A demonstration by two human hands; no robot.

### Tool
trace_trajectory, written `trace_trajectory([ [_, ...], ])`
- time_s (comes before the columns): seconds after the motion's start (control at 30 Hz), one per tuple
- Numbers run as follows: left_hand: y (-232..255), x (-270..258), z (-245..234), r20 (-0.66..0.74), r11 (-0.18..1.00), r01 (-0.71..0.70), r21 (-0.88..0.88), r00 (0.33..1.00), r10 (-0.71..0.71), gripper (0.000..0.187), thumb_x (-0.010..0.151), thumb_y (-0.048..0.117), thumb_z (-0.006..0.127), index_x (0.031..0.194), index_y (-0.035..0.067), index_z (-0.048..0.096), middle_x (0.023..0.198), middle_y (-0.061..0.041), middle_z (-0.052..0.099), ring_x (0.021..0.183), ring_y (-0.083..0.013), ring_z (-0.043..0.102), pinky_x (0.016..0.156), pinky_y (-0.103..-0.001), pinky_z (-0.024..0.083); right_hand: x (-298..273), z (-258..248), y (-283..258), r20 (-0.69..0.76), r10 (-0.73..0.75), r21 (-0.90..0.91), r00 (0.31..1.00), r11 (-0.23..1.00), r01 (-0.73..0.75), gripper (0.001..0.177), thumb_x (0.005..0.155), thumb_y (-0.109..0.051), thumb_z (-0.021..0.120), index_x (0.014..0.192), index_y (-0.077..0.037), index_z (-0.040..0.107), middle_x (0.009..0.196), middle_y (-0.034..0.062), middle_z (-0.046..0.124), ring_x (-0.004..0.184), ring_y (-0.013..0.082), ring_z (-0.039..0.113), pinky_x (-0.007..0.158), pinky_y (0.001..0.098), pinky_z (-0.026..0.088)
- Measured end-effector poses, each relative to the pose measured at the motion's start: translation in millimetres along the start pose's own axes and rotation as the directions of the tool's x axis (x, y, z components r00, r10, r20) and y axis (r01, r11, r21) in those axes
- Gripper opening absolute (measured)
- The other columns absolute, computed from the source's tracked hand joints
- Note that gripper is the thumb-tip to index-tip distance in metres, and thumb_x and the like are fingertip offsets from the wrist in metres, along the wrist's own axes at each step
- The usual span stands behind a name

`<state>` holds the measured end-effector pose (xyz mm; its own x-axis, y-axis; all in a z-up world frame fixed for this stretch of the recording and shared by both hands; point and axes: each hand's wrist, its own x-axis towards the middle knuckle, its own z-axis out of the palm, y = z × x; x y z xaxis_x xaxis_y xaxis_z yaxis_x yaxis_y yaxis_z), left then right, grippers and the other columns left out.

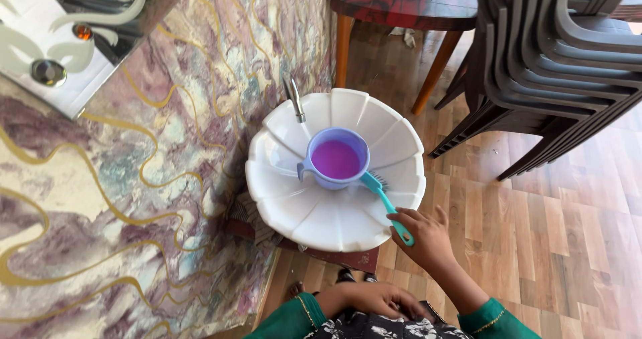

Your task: The person washes a white flower-shaped basin using a teal brush and a purple cup filled with water. They scrub the basin's interior and exterior surfaces repeatedly, occasionally rinsing the brush in the cup.

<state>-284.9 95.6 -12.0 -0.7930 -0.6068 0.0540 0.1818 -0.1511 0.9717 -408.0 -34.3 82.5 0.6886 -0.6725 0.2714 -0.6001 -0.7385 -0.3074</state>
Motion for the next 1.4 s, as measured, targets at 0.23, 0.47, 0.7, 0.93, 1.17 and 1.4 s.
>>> trace_trajectory([
  [0.23,33,-54,-52,-0.297,0.974,-0.219,0.051,0.928,0.224,0.015,0.103,0.008,0.066,0.116,0.001,0.071,0.115,-0.005,0.071,0.112,-0.0156,0.066,0.104,-0.031,0.052,8,-19,-17,-0.05,0.23,0.015,0.972,0.973,-0.229,0.026,0.089,-0.037,0.071,0.112,-0.027,0.075,0.109,-0.0012,0.076,0.096,0.0207,0.071,0.115,0.0552,0.035],
  [0.47,55,-139,-114,-0.039,0.994,-0.084,-0.076,0.996,0.081,0.023,0.108,0.022,0.064,0.116,0.001,0.07,0.114,-0.009,0.07,0.118,-0.017,0.063,0.109,-0.036,0.049,18,-26,-43,-0.103,0.306,-0.055,0.947,0.948,-0.312,0.026,0.088,-0.04,0.071,0.109,-0.025,0.076,0.092,0.001,0.077,0.087,0.0206,0.072,0.108,0.0533,0.038],
  [0.7,60,-163,-131,-0.216,0.86,0.309,0.407,0.947,-0.238,0.031,0.105,0.023,0.054,0.122,0.005,0.071,0.116,-0.012,0.073,0.107,-0.0252,0.067,0.097,-0.035,0.052,9,-5,-78,-0.014,0.471,0.046,0.882,0.882,-0.47,0.024,0.077,-0.04,0.078,0.096,-0.025,0.08,0.069,-0.0006,0.075,0.074,0.0194,0.072,0.113,0.0447,0.043],
  [0.93,80,-177,-235,-0.774,0.653,0.417,0.633,0.306,0.555,0.063,0.098,0.044,0.07,0.139,0.0,0.05,0.123,-0.027,0.068,0.113,-0.0422,0.067,0.093,-0.047,0.053,18,18,-96,-0.26,0.451,-0.101,0.854,0.866,-0.489,0.025,0.088,-0.036,0.075,0.109,-0.022,0.076,0.093,0.0002,0.075,0.082,0.0191,0.071,0.107,0.0453,0.042],
  [1.17,81,-143,-257,-0.939,0.663,0.7,0.266,0.343,0.014,0.112,0.081,0.074,0.066,0.161,0.007,0.024,0.112,-0.03,0.068,0.104,-0.0466,0.068,0.086,-0.049,0.057,37,52,-88,-0.267,0.343,-0.094,0.9,0.921,-0.379,0.023,0.084,-0.036,0.075,0.103,-0.023,0.077,0.106,-0.0015,0.078,0.094,0.0171,0.073,0.109,0.0508,0.038],
  [1.4,81,-135,-260,-0.962,0.98,0.191,0.052,0.275,-0.003,0.067,0.076,0.018,0.068,0.141,0.006,0.059,0.097,-0.009,0.074,0.065,-0.0199,0.071,0.056,-0.032,0.057,47,56,-75,-0.239,0.316,-0.147,0.918,0.923,-0.355,0.023,0.087,-0.037,0.074,0.107,-0.026,0.076,0.115,-0.0034,0.076,0.1,0.0156,0.072,0.112,0.0497,0.035],
])
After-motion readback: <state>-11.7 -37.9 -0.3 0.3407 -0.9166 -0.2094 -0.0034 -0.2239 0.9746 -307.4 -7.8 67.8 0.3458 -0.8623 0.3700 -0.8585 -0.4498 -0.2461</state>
